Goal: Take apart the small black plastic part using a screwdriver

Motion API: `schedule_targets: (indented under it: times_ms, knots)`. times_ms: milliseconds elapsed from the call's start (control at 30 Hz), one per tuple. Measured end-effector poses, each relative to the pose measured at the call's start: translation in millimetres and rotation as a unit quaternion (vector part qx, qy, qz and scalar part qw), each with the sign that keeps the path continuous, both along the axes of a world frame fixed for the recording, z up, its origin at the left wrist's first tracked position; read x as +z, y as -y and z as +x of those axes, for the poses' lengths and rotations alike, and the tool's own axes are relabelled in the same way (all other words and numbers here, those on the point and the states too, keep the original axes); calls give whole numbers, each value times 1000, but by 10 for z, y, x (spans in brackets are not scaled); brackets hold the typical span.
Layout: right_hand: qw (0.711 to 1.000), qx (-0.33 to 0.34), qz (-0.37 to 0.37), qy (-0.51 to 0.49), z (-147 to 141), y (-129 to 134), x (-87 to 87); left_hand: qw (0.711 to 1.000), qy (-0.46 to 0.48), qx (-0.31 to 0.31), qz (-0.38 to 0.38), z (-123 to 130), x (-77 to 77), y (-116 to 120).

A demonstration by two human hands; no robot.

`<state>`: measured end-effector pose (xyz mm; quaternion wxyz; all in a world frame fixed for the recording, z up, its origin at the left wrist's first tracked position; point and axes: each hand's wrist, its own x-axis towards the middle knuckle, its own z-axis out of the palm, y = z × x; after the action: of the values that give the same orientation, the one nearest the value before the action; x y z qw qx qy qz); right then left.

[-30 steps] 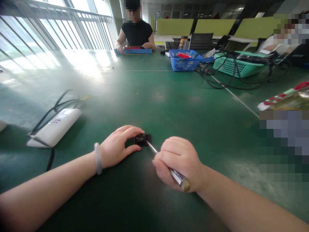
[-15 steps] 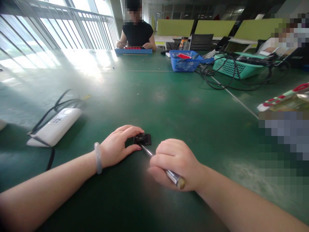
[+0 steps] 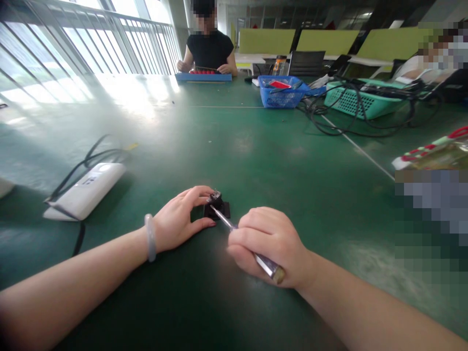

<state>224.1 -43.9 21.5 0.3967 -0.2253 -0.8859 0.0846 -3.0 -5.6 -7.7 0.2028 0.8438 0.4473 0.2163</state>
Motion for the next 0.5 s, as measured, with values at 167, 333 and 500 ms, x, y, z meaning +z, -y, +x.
schedule_targets:
  times_ms: [167,333,500]
  knots:
    - [999,-41,3,-7,2,-19,-18,1000,-5,-11,12,-8,2,-3]
    - [994,-95,-60,-16,5,-72,-46,999,-4,-35,22,-9,14,-16]
    - [995,-63,-60,-53,10,-62,-28,999,-7,-32,3,-3,32,-26]
